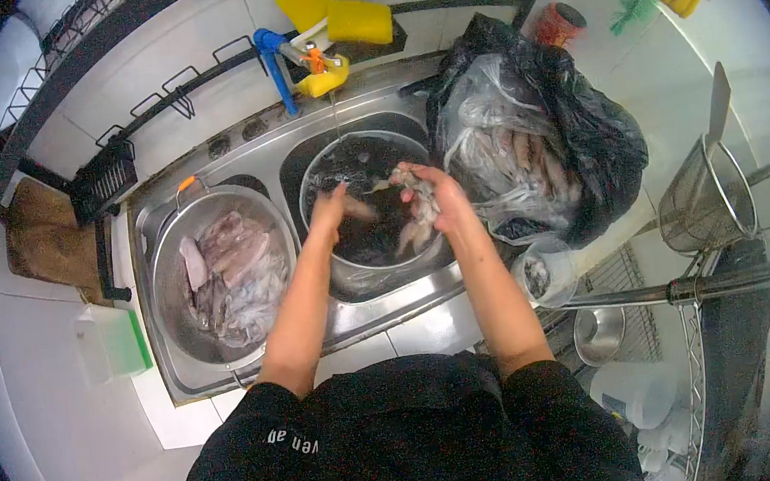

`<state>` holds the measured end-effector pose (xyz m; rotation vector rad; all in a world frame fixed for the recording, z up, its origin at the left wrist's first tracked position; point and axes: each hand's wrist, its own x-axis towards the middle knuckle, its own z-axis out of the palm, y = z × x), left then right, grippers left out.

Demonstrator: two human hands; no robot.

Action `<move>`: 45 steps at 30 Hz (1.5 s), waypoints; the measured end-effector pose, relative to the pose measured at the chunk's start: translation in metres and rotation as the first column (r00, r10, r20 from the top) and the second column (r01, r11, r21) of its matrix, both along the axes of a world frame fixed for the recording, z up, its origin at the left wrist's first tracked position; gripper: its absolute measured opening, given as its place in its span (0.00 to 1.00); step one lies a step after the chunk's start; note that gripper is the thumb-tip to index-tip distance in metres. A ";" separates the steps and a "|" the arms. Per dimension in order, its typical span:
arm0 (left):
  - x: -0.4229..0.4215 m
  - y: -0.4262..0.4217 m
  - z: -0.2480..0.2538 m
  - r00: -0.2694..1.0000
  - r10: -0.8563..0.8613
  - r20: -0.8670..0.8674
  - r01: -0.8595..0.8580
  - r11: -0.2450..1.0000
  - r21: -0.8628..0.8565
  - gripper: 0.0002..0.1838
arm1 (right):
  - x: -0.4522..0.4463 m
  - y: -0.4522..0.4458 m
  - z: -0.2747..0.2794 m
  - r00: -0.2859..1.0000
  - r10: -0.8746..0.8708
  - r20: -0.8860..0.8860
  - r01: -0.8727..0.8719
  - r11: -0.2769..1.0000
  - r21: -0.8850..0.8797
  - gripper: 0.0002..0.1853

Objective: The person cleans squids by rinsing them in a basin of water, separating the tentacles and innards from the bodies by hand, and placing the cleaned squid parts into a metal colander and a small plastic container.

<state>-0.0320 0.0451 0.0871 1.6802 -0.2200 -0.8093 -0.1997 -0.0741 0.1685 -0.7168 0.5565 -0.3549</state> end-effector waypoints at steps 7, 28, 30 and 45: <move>-0.062 0.022 0.107 0.858 -0.503 0.104 0.512 0.854 -0.094 0.38 | 0.028 0.029 0.008 0.936 -0.347 0.062 0.334 0.930 0.152 0.12; -0.101 -0.035 0.280 0.353 -0.913 0.204 0.933 0.361 -0.001 0.14 | -0.153 0.047 0.145 0.835 -0.322 0.446 0.363 0.932 -0.006 0.16; -0.130 -0.049 0.291 0.248 -0.922 0.296 0.947 0.295 0.126 0.15 | -0.186 0.052 0.156 0.859 -0.306 0.410 0.357 0.932 -0.054 0.17; -0.211 -0.103 0.209 -0.045 -0.980 0.192 0.937 0.025 0.350 0.17 | -0.283 0.046 0.077 0.908 -0.247 -0.339 0.112 0.921 -0.372 0.13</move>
